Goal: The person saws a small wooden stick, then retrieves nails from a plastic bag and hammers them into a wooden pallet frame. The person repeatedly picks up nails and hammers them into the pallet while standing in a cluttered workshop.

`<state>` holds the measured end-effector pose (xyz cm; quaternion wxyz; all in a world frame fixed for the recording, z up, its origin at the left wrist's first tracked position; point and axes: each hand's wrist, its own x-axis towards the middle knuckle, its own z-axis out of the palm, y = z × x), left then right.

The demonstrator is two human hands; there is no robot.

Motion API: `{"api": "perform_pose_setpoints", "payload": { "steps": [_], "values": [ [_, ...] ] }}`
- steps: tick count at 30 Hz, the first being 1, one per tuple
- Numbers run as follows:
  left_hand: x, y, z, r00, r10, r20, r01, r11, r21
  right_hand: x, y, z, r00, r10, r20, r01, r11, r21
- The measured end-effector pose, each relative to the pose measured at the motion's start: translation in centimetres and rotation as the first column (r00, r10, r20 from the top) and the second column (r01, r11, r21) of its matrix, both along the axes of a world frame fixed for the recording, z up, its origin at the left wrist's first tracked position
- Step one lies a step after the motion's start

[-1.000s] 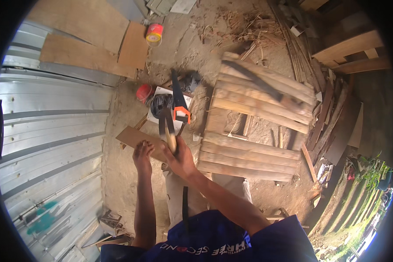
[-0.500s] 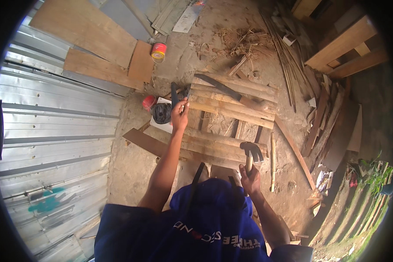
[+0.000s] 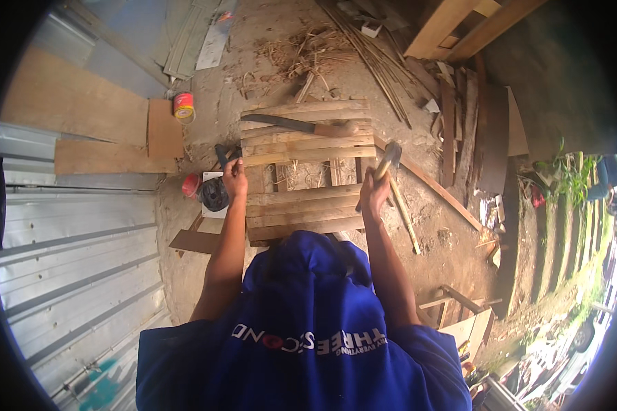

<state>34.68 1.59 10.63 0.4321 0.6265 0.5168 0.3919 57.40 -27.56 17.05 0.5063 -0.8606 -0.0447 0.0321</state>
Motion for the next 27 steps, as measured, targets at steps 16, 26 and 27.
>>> {"api": "perform_pose_setpoints", "payload": {
  "steps": [16, 26, 27],
  "values": [
    [0.6, -1.1, -1.2, 0.980, 0.138, -0.142, -0.152, 0.984, -0.093, 6.6, 0.4, -7.6, 0.994, 0.105, 0.018, -0.107, 0.988, 0.111],
    [0.5, -1.3, -1.2, 0.984, 0.173, 0.048, -0.175, 0.984, 0.034, 6.0, 0.8, -7.0, 0.986, 0.166, 0.018, -0.158, 0.896, 0.414],
    [0.4, -1.3, -1.1, 0.984, 0.164, 0.064, -0.164, 0.986, 0.000, 6.1, 0.6, -7.1, 0.992, 0.126, -0.020, -0.111, 0.929, 0.353]
  ]
}}
